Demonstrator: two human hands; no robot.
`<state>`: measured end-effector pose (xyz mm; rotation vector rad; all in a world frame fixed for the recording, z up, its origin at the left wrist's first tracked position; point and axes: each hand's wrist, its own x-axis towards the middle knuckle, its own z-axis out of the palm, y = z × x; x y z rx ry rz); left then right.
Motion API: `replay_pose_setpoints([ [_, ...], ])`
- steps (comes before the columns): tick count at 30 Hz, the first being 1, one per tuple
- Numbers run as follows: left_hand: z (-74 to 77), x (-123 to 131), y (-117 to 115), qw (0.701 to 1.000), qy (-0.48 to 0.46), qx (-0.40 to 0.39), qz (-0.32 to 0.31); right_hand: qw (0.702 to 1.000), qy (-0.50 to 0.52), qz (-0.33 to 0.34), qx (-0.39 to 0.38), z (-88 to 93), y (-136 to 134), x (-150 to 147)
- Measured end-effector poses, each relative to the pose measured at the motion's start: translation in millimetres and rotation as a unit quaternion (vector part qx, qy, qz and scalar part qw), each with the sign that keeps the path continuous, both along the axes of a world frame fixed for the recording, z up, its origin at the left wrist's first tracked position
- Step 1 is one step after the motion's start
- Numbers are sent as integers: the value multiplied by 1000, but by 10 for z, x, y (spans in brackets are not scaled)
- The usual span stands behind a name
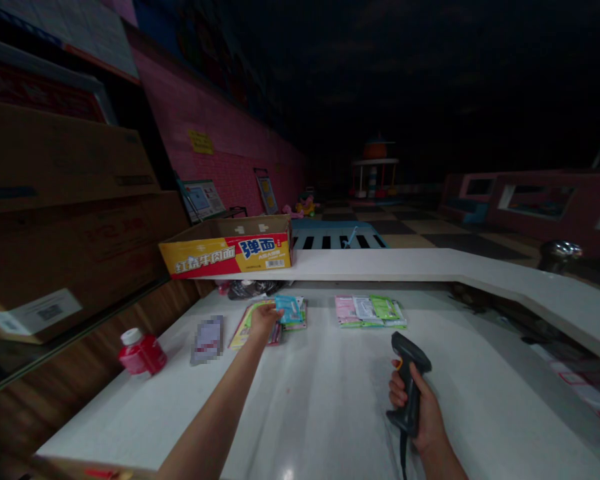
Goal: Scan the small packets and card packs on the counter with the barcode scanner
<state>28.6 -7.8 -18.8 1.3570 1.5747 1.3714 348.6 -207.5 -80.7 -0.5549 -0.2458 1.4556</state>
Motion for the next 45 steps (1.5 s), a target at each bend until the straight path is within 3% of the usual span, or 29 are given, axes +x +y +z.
replay_pose_setpoints([
  [2,-194,185,-158,990,-116,18,-76,1000,-12,-2,-2,-5,-11,-9],
  [4,-399,346,-306,977,-168,36,-130,1000,-28,-5,-4,-13,-26,-21],
  [8,-722,507,-473,964,-206,67,-157,998,-56,-8,-17,-28,-58,-43],
  [12,-875,507,-490,968,-190,76,-144,994,-104,-12,-27,-4,-76,-64],
  [18,-899,489,-472,979,-160,78,-99,975,-212,24,-60,107,-83,-276],
  [23,-886,504,-496,977,-169,81,-105,944,-309,94,-65,215,-172,-595],
  [27,-863,503,-512,973,-184,88,-104,921,-372,102,-64,297,-265,-753],
  [34,-843,487,-509,993,-51,75,-70,903,-412,90,-78,387,-311,-783],
  [40,-980,506,-440,970,-195,99,-103,906,-406,96,-78,388,-319,-758],
  [45,-992,497,-430,961,-228,100,-125,913,-387,100,-84,342,-262,-637],
])
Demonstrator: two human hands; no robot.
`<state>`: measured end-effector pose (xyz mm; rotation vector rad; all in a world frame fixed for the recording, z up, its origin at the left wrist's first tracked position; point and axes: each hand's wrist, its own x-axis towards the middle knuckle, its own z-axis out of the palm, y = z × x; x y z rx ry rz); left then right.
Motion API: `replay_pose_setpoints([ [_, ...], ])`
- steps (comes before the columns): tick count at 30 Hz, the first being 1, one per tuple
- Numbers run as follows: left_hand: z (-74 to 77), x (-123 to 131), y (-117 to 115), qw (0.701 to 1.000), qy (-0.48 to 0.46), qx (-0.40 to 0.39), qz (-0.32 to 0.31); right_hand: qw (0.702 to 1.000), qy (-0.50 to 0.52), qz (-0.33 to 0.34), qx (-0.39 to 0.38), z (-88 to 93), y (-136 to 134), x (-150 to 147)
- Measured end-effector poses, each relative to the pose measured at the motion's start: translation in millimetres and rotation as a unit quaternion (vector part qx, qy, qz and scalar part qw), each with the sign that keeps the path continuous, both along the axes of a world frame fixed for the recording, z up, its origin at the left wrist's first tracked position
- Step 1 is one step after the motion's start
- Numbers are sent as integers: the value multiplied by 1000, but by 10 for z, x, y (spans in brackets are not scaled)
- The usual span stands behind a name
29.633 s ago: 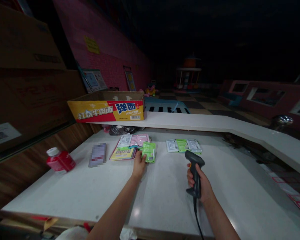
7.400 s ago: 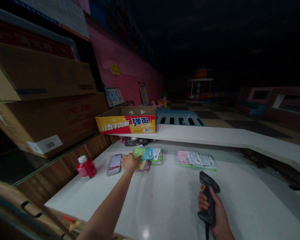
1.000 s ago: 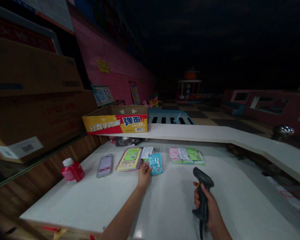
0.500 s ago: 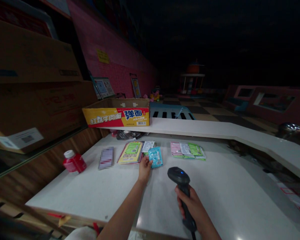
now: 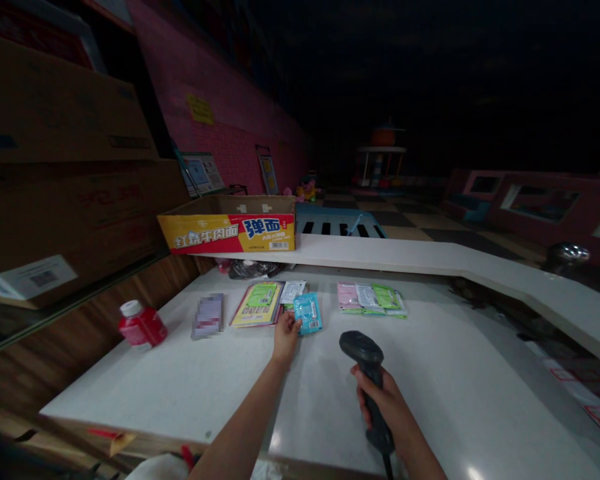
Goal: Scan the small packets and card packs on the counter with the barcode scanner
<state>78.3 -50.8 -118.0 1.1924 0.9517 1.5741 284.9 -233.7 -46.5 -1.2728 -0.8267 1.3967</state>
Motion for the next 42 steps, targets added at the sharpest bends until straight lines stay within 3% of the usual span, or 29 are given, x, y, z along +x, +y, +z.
replay_pose_setpoints([
  [4,38,-4,-6,1000,13,-9,0,998,53,-22,23,-112,133,236],
  [10,102,-13,-27,1000,28,1,12,959,271,-41,72,-297,266,563],
  [15,182,-35,-69,999,38,-3,21,914,389,-66,95,-370,294,644],
  [20,305,85,-80,999,27,-24,-7,895,430,-65,99,-406,347,663],
  [25,467,498,-1,994,-2,-86,-64,892,437,-70,96,-416,372,657],
  [32,682,1291,330,983,-8,-135,-126,865,484,-95,91,-412,403,670],
  [37,747,1878,589,976,97,-172,-91,860,491,-105,89,-427,427,671],
  [42,693,2277,789,968,179,-166,-56,861,491,-109,80,-408,433,654],
])
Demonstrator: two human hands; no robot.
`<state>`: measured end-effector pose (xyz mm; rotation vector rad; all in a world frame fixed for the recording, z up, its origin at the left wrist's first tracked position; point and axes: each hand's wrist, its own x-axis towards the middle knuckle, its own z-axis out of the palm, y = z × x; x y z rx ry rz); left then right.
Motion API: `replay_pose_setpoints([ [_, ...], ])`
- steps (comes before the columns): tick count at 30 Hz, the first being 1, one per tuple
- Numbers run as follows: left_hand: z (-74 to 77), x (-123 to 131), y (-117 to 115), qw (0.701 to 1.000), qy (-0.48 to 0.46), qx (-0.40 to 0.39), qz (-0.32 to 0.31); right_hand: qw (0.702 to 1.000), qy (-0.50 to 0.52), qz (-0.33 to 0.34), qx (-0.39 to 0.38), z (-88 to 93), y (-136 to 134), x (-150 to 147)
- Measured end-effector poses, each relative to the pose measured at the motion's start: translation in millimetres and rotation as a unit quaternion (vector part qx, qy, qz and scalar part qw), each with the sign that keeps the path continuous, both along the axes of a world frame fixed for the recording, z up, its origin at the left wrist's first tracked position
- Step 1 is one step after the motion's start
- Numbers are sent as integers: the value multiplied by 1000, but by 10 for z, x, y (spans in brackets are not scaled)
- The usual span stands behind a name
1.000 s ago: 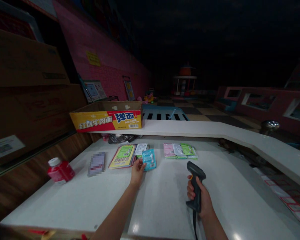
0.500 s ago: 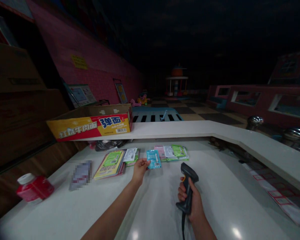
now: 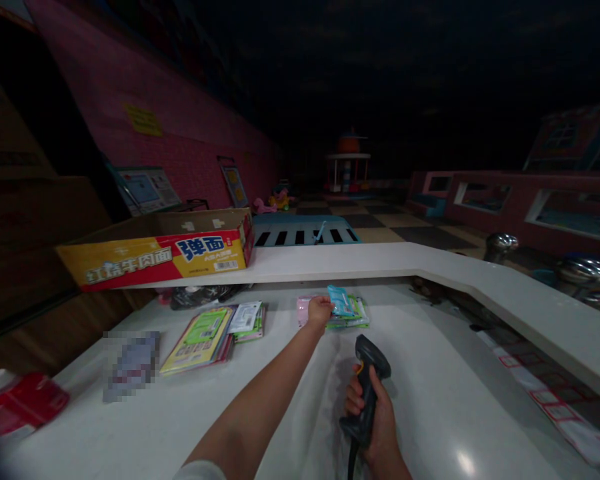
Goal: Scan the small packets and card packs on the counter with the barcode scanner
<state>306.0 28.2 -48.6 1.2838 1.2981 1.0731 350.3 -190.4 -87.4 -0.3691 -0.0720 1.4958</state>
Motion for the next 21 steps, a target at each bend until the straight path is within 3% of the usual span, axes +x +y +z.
replay_pose_setpoints([
  [5,-43,98,79,991,127,35,8,1000,-19,3,-5,61,-14,-26],
  [10,67,11,-49,970,233,74,10,999,-38,-5,-7,62,-6,-30],
  [14,175,-81,-196,907,389,157,-32,1000,-22,-5,-16,34,0,-24],
  [17,171,-149,-258,862,430,258,-80,1000,-15,-4,-14,33,-3,-26],
  [21,95,-167,-279,848,442,273,-105,1000,-16,-3,-4,39,-1,-26],
])
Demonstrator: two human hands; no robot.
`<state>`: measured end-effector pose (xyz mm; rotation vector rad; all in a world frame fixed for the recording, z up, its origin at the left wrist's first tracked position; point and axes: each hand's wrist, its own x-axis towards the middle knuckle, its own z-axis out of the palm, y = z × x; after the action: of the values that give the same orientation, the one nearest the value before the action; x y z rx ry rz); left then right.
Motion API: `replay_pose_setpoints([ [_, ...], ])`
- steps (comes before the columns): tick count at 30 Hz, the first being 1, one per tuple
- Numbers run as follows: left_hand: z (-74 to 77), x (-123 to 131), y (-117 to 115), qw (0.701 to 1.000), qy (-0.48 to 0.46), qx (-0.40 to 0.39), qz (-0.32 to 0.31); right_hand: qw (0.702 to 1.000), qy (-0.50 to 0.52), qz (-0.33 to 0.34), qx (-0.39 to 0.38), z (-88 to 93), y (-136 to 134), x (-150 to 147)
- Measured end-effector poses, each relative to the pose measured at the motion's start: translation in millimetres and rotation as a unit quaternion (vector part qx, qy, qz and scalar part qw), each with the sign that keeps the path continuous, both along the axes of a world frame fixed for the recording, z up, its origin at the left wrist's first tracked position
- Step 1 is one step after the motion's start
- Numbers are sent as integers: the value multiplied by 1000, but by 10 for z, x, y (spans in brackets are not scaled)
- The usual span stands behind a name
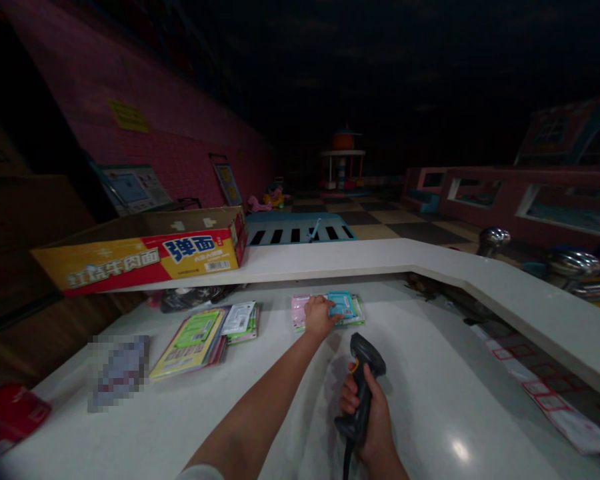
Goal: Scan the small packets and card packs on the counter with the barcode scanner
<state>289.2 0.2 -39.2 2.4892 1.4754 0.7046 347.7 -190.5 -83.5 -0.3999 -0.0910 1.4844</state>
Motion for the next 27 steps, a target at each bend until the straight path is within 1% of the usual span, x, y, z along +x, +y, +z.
replay_pose_setpoints([
  [3,-21,47,-4,1000,2,-8,20,1000,-11,3,-1,-13,9,5],
  [7,15,76,-30,999,4,-19,25,1000,-12,-3,-1,-33,13,11],
  [10,56,-4,-66,1000,-10,-22,19,1000,-15,6,5,-29,3,17],
  [12,89,-125,-92,999,-24,-20,24,1000,-10,9,2,-20,-10,22],
  [14,131,-305,-112,998,-38,-13,37,1000,1,7,-6,-10,-26,28],
  [16,178,-546,-119,997,-47,-3,56,1000,2,7,-13,-3,-45,33],
  [20,262,-1159,-86,992,-40,30,112,1000,10,14,-19,-7,-88,36],
  [24,321,-1783,-25,977,4,37,210,1000,-1,20,-9,-43,-114,35],
  [27,342,-2115,4,954,56,7,295,1000,-6,22,-4,-73,-115,34],
])
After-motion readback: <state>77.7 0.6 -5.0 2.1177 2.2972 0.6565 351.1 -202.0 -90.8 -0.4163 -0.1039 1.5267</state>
